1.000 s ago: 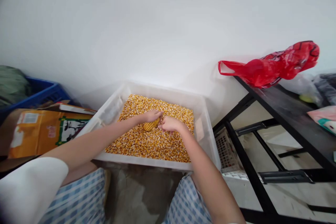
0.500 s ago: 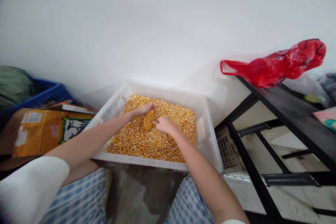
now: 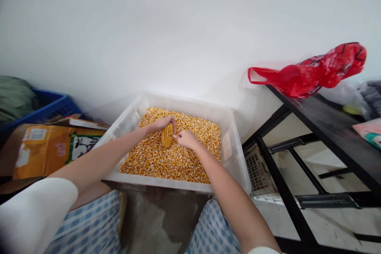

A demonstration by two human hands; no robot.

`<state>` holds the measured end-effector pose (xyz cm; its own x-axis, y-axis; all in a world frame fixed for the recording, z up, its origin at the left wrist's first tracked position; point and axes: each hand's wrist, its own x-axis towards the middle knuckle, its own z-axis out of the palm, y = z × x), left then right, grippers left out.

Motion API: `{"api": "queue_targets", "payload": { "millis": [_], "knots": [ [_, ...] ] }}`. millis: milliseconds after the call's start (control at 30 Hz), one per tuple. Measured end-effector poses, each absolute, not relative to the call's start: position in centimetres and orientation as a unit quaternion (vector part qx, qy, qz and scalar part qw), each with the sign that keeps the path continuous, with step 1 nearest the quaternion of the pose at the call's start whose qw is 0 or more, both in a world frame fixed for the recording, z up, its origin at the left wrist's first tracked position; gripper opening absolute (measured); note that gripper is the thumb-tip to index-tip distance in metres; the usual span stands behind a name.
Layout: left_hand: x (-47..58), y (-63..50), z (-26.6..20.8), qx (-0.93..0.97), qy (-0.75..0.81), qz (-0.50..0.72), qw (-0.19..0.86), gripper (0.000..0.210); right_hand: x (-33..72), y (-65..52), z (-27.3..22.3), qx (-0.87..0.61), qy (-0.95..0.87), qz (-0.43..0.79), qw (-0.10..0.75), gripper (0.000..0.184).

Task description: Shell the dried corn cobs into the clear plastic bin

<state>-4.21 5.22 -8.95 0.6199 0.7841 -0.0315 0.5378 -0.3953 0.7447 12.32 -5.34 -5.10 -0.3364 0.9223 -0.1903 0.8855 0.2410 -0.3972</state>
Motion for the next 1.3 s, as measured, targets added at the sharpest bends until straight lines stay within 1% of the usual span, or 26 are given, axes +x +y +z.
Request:
{"api": "queue_targets", "payload": {
  "millis": [100, 200, 367, 600, 833, 1033, 1167, 1300],
  "knots": [
    [-4.4, 5.1, -8.5, 0.837, 0.379, 0.163, 0.358, 0.054, 13.1, -4.9, -5.3, -0.569, -0.782, 0.248, 0.058, 0.044],
    [-4.6, 4.7, -7.8, 0.836, 0.388, 0.161, 0.353, 0.057, 13.8, -4.7, -5.1, -0.551, -0.795, 0.243, 0.069, 0.042],
    [-4.5, 4.1, -6.9, 0.822, 0.398, 0.167, 0.371, 0.056, 13.3, -5.0, -4.9, -0.505, -0.831, 0.229, 0.051, 0.043],
    [-4.6, 4.2, -7.3, 0.799, 0.413, 0.171, 0.403, 0.054, 12.7, -5.4, -4.7, -0.558, -0.816, 0.151, 0.019, 0.043],
    [-4.9, 4.8, -8.2, 0.78, 0.432, 0.185, 0.413, 0.054, 12.2, -5.8, -4.8, -0.56, -0.821, 0.11, 0.001, 0.046],
    [-4.8, 5.0, -8.5, 0.769, 0.439, 0.193, 0.422, 0.053, 11.7, -6.2, -4.1, -0.57, -0.818, 0.073, -0.035, 0.045],
    [-4.9, 4.9, -8.3, 0.766, 0.457, 0.197, 0.407, 0.053, 11.7, -6.3, -4.1, -0.573, -0.817, 0.062, -0.019, 0.047],
    [-5.1, 4.8, -8.1, 0.767, 0.471, 0.199, 0.386, 0.054, 11.6, -6.2, -4.7, -0.581, -0.809, 0.089, -0.009, 0.049]
  ]
}}
